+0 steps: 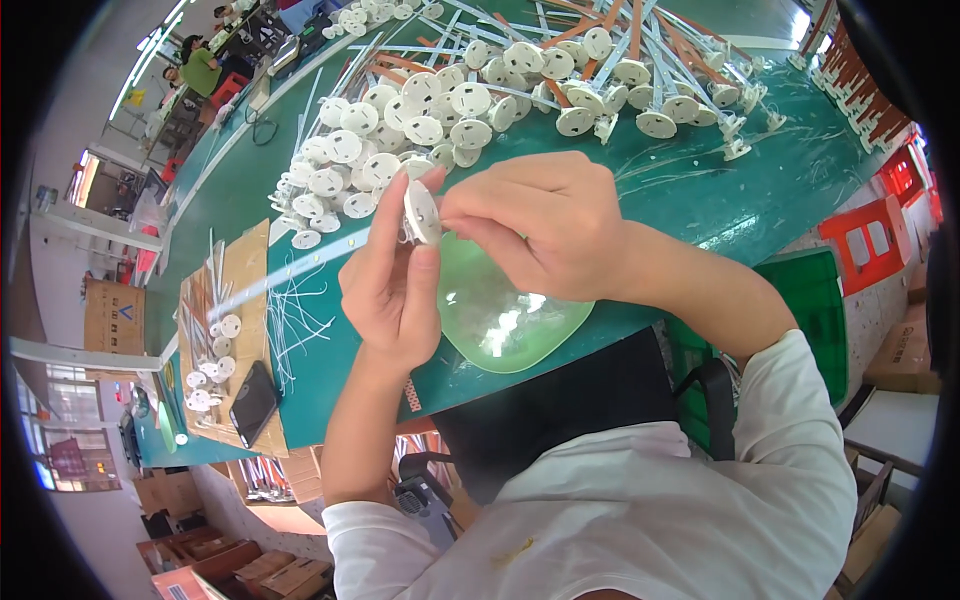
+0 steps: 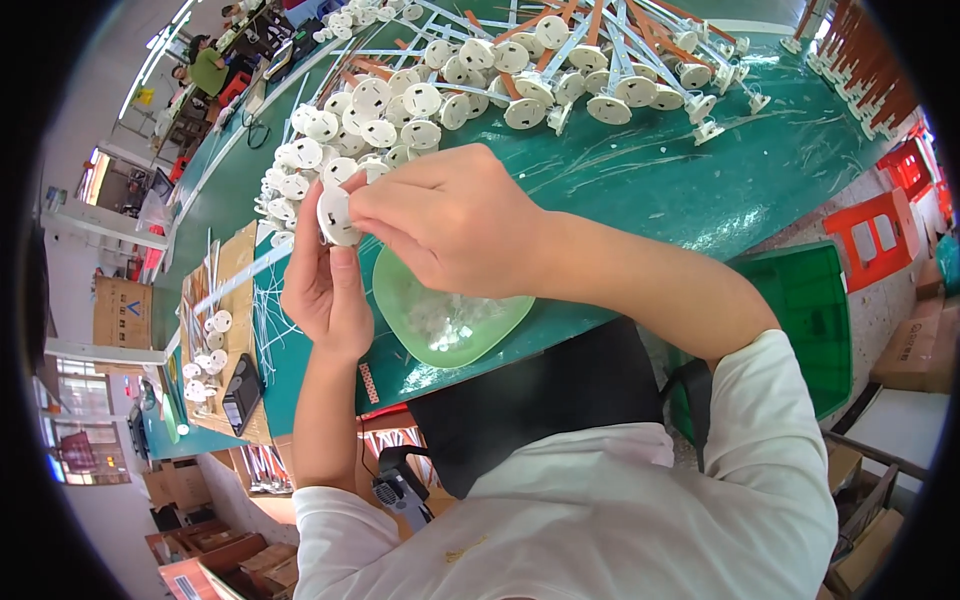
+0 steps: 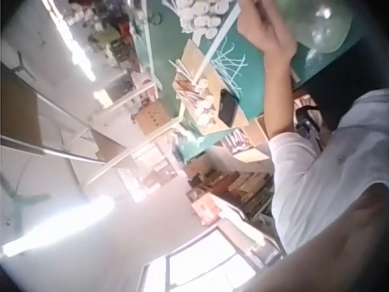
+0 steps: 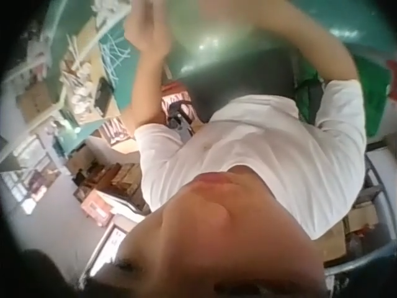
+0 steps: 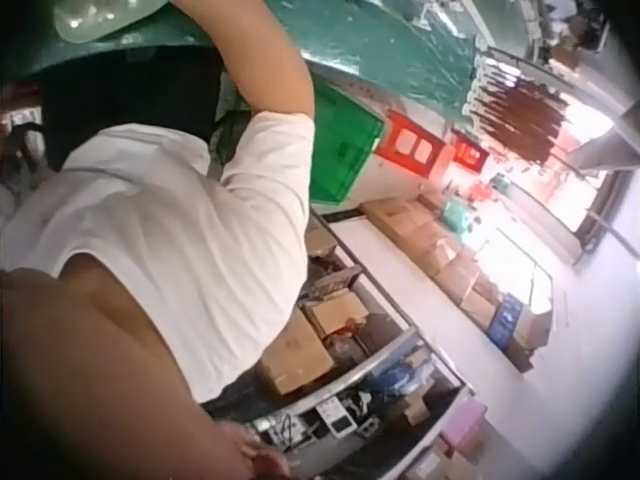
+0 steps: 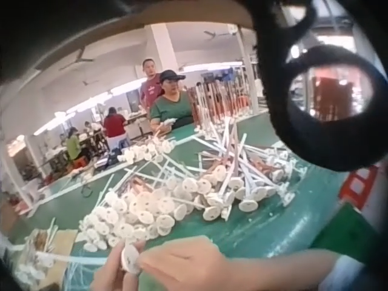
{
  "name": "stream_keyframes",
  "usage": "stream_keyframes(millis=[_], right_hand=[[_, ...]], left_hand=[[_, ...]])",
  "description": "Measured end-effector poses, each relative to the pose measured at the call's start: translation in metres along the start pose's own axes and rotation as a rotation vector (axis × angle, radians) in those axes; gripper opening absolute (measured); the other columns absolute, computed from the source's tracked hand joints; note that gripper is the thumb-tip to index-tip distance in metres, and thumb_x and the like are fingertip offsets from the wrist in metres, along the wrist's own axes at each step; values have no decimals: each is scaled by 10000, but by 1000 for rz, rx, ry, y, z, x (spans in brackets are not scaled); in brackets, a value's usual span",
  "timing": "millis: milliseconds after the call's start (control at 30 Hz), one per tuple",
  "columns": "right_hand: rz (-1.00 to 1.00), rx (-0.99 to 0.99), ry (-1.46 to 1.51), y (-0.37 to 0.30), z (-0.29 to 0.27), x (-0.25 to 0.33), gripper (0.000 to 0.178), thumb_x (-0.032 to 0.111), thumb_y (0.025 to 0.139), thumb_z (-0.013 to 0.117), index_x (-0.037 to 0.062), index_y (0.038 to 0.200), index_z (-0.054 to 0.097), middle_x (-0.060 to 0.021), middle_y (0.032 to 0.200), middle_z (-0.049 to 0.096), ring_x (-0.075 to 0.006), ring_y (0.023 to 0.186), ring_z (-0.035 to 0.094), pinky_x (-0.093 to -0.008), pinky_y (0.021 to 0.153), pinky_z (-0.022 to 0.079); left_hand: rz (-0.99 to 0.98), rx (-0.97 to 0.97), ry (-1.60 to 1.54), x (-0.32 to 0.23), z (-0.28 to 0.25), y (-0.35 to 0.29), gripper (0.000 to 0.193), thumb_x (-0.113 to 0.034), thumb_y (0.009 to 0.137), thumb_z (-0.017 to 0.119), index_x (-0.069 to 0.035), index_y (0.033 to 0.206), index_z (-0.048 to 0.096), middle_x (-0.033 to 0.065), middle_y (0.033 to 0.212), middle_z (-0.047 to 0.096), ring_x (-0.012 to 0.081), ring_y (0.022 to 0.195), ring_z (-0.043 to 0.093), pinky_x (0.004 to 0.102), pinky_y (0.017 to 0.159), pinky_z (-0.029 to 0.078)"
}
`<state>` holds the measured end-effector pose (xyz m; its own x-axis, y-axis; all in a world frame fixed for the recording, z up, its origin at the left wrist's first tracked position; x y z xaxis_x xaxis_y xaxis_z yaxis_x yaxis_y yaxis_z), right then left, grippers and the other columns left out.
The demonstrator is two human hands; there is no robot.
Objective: Manually assembling plastic base components with sticks and small fasteners at a factory workstation.
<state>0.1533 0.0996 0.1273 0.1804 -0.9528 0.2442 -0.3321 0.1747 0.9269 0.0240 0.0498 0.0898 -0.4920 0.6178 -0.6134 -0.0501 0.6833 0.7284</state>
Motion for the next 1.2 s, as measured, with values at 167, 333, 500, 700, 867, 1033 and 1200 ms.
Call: stream_keyframes(millis=[167, 333, 500, 700, 867, 1033, 1200], right_hand=[[-29, -25, 0, -4, 1, 3, 141, -14, 740, 743, 28, 857, 678, -88, 749, 682, -242, 610, 660, -295, 528, 520], [-19, -49, -16, -6, 5, 2, 134, -14, 738, 746, 28, 843, 675, -93, 741, 673, -242, 597, 650, -296, 517, 512], [1, -101, 44, -5, 2, 0, 124, -27, 747, 733, 24, 847, 681, -95, 762, 684, -242, 619, 664, -293, 535, 521], [118, -63, 203, -6, 1, -13, 138, -38, 749, 726, 17, 869, 687, -102, 786, 694, -263, 656, 679, -311, 571, 534], [44, -30, 110, -6, 11, -5, 157, -32, 744, 732, 18, 887, 689, -103, 801, 701, -263, 671, 688, -319, 583, 544], [66, 68, 0, -2, 16, -4, 189, -26, 761, 737, 6, 940, 685, -102, 815, 696, -241, 694, 680, -312, 596, 550], [33, 155, -5, 1, 19, 1, 214, -25, 750, 748, -2, 951, 678, -110, 804, 686, -232, 674, 664, -308, 581, 524]], left_hand=[[-25, -27, -104, 7, -3, -1, 485, 30, 933, 576, 85, 1399, 455, 277, 1232, 632, 181, 1022, 651, 269, 866, 506], [-81, 1, -118, 15, -2, -2, 499, 6, 931, 598, 83, 1402, 452, 287, 1232, 628, 190, 1054, 646, 269, 873, 510], [-125, -52, -299, 22, -4, -1, 494, -25, 938, 612, 67, 1400, 464, 274, 1234, 630, 199, 1087, 640, 285, 888, 512], [-148, -117, -296, 19, -7, -3, 481, -21, 937, 615, 44, 1395, 484, 257, 1240, 634, 197, 1087, 640, 292, 896, 511], [-140, 28, -99, 7, -9, 4, 453, 21, 917, 609, 32, 1363, 529, 203, 1252, 649, 145, 1049, 631, 263, 864, 506], [-652, 118, 118, 34, -71, 8, 379, -88, 888, 689, -17, 1256, 633, 88, 1132, 699, 71, 886, 601, 229, 759, 488], [-901, -134, 356, 71, -271, -15, 259, -171, 904, 647, 10, 1087, 672, 41, 927, 680, 78, 681, 566, 220, 592, 437]])
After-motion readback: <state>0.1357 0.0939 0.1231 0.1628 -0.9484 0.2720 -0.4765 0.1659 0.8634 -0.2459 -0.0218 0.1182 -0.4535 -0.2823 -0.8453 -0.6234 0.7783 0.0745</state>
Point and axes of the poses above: each hand's wrist, its own y-axis towards the middle knuckle, its own z-axis out of the palm, x = y × z, the point moved 10 cm from there along y, towards the middle knuckle
